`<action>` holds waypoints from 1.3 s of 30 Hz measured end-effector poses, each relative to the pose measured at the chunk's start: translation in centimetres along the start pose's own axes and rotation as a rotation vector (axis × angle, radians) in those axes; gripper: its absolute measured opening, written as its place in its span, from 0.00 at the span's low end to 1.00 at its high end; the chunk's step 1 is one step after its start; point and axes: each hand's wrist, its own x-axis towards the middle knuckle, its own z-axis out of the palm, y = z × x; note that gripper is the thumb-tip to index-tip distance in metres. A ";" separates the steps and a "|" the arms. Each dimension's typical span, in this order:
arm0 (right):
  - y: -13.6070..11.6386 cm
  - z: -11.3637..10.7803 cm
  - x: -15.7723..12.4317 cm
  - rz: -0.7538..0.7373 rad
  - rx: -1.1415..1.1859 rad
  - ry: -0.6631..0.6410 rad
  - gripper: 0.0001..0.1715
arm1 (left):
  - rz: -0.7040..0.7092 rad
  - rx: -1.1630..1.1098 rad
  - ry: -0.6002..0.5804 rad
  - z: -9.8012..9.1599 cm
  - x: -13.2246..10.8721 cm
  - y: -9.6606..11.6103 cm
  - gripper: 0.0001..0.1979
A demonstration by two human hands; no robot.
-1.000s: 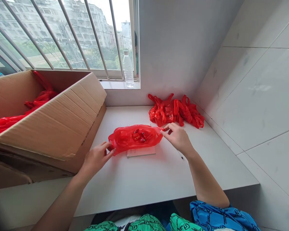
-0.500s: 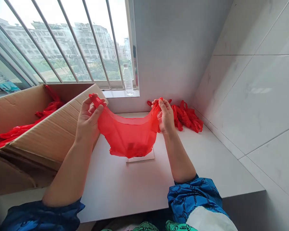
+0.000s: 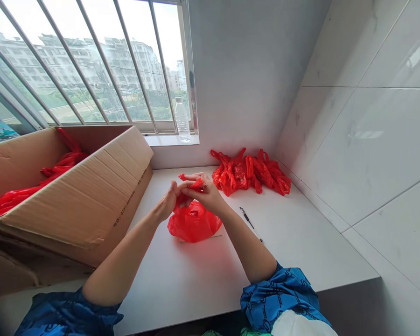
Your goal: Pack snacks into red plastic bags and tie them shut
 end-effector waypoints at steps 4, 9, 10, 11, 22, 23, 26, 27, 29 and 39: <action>1.2 -0.3 0.4 0.136 0.181 -0.018 0.26 | 0.000 0.034 0.043 0.3 -0.9 -0.4 0.27; 1.6 -1.0 1.0 0.104 0.400 0.064 0.25 | -0.052 -0.169 0.205 -0.9 -0.9 -1.4 0.27; 1.5 -1.1 0.9 0.095 0.392 0.023 0.24 | -0.088 -0.215 0.202 -1.3 -0.8 -1.6 0.25; 1.2 -1.2 0.9 0.087 0.365 -0.029 0.22 | -0.126 -0.248 0.181 -1.7 -0.7 -1.8 0.24; 0.2 -1.3 -0.1 -0.109 -0.187 -0.103 0.17 | -0.196 0.141 0.033 -2.8 -2.5 -1.7 0.24; 0.3 -1.1 -0.2 -0.122 -0.198 -0.070 0.17 | -0.179 0.197 0.078 -2.6 -2.5 -1.9 0.21; 0.5 -0.4 -0.5 -0.202 -0.275 0.003 0.14 | -0.125 0.263 0.205 -2.0 -2.5 -2.0 0.17; 0.6 -0.3 -0.6 -0.234 -0.318 0.021 0.12 | -0.125 0.213 0.212 -1.9 -2.5 -1.9 0.17; 0.8 -0.3 -0.7 -0.289 -0.404 0.046 0.09 | -0.165 0.033 0.189 -1.9 -2.6 -1.7 0.18; 1.7 -1.4 -5.7 -0.395 -0.456 0.091 0.05 | -0.175 -0.453 0.726 -4.3 -1.3 -4.8 0.19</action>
